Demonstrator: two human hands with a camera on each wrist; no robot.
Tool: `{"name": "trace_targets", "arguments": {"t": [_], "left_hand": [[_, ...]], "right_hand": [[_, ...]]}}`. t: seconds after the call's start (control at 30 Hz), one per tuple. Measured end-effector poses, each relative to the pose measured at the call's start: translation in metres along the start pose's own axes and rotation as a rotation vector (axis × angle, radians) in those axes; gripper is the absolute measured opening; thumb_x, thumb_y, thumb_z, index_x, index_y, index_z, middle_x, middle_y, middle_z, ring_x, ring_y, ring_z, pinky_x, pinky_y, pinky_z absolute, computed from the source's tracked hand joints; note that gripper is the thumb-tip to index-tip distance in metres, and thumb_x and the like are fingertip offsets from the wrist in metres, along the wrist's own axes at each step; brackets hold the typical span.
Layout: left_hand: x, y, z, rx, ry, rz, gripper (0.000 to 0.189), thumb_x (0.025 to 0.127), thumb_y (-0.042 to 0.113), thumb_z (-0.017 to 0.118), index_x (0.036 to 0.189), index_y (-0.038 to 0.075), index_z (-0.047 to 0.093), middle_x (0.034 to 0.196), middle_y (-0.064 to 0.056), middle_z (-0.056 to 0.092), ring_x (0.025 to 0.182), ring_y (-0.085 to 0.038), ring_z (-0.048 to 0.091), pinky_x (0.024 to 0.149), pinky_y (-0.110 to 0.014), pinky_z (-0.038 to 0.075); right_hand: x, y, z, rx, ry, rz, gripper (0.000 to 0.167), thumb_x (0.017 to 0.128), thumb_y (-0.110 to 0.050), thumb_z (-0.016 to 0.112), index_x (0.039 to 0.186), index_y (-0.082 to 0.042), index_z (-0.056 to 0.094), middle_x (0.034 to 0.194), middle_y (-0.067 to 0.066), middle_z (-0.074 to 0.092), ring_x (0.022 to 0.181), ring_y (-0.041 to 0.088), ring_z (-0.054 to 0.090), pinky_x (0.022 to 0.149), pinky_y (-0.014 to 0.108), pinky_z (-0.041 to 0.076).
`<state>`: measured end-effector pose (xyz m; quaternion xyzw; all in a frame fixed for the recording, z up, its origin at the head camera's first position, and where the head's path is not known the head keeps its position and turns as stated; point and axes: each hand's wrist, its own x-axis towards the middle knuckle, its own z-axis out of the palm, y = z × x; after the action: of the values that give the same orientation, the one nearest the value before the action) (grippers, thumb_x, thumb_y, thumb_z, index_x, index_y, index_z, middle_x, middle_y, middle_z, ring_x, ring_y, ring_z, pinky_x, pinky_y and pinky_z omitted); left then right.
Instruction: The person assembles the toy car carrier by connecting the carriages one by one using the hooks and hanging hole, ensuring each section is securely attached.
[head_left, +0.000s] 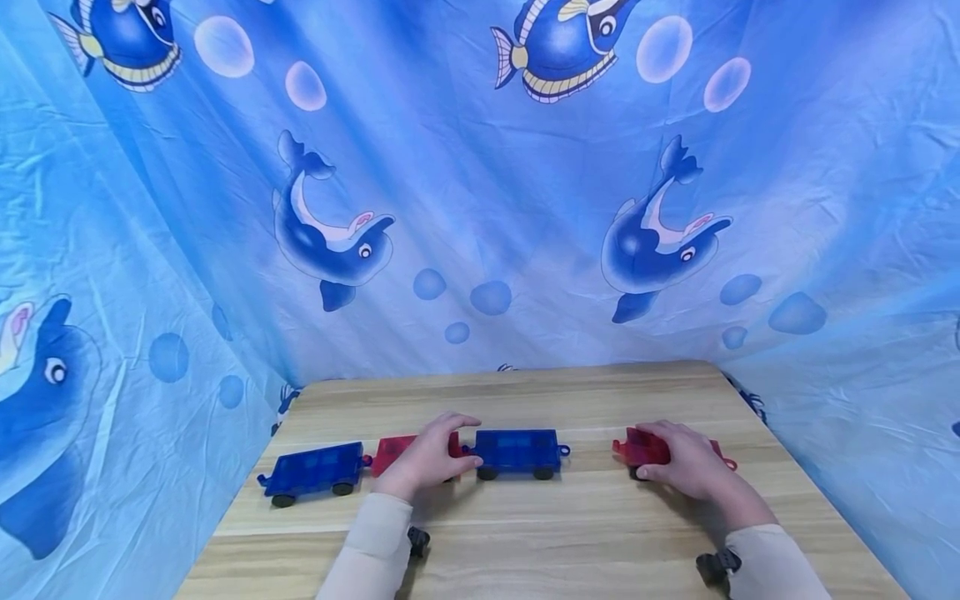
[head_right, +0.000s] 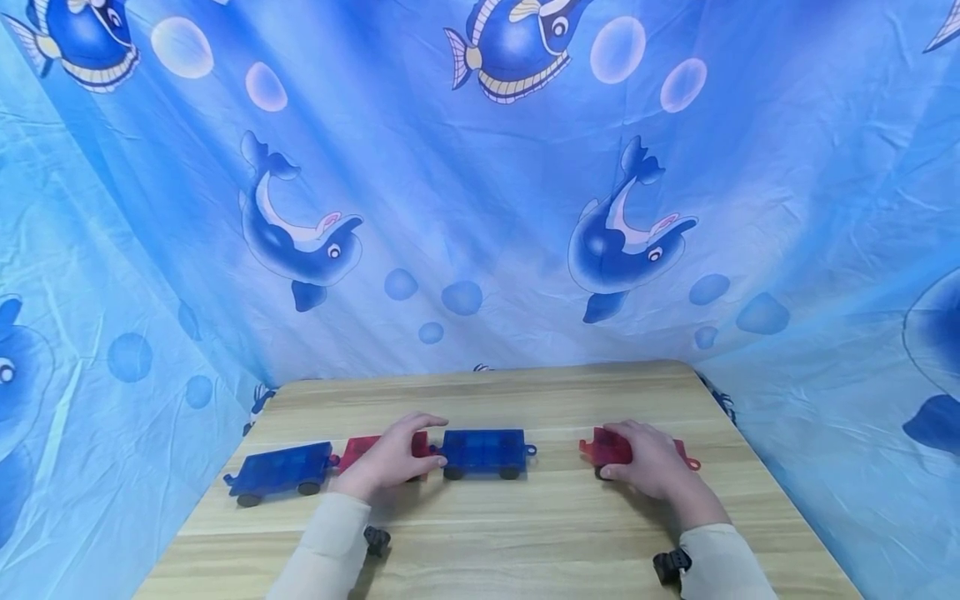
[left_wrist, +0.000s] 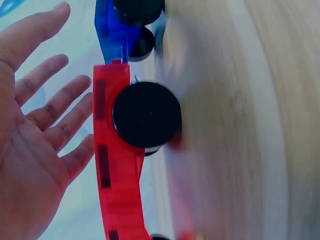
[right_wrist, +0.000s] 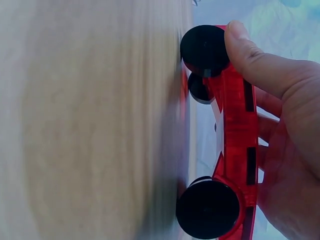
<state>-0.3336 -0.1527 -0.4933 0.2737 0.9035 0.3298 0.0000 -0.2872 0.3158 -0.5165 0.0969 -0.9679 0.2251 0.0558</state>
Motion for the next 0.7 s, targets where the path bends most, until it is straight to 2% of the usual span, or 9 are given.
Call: {"name": "trace_targets", "arguments": {"t": [0.17, 0.37, 0.5, 0.7], "left_hand": [[0.004, 0.007, 0.008, 0.013, -0.012, -0.006, 0.066, 0.092, 0.039, 0.082, 0.152, 0.029, 0.054, 0.152, 0.002, 0.051, 0.141, -0.026, 0.049, 0.112, -0.053, 0.045], [0.01, 0.017, 0.02, 0.023, -0.036, -0.005, 0.069, 0.092, 0.04, 0.082, 0.153, 0.028, 0.052, 0.152, 0.002, 0.05, 0.136, -0.027, 0.053, 0.108, -0.051, 0.049], [0.015, 0.021, 0.028, 0.062, -0.05, 0.021, 0.071, 0.091, 0.04, 0.084, 0.152, 0.023, 0.054, 0.149, 0.001, 0.051, 0.135, -0.027, 0.054, 0.108, -0.049, 0.049], [0.023, 0.029, 0.036, 0.127, -0.056, 0.055, 0.074, 0.087, 0.04, 0.087, 0.152, 0.023, 0.054, 0.149, 0.0, 0.052, 0.136, -0.025, 0.053, 0.109, -0.048, 0.049]], "right_hand": [[0.003, -0.005, 0.002, -0.009, -0.006, -0.012, 0.082, 0.081, -0.045, 0.09, 0.149, -0.012, 0.058, 0.142, 0.017, 0.061, 0.13, 0.044, 0.053, 0.102, 0.071, 0.039], [0.009, -0.011, 0.005, -0.007, -0.018, -0.003, 0.083, 0.081, -0.046, 0.09, 0.149, -0.012, 0.057, 0.145, 0.018, 0.059, 0.133, 0.045, 0.051, 0.105, 0.071, 0.037], [0.011, -0.016, 0.008, -0.002, -0.02, -0.003, 0.083, 0.081, -0.045, 0.09, 0.15, -0.013, 0.058, 0.145, 0.018, 0.059, 0.133, 0.044, 0.051, 0.107, 0.07, 0.037], [0.016, -0.023, 0.011, -0.002, -0.023, -0.013, 0.083, 0.08, -0.045, 0.09, 0.15, -0.013, 0.058, 0.146, 0.017, 0.059, 0.135, 0.045, 0.05, 0.108, 0.071, 0.035]]}}
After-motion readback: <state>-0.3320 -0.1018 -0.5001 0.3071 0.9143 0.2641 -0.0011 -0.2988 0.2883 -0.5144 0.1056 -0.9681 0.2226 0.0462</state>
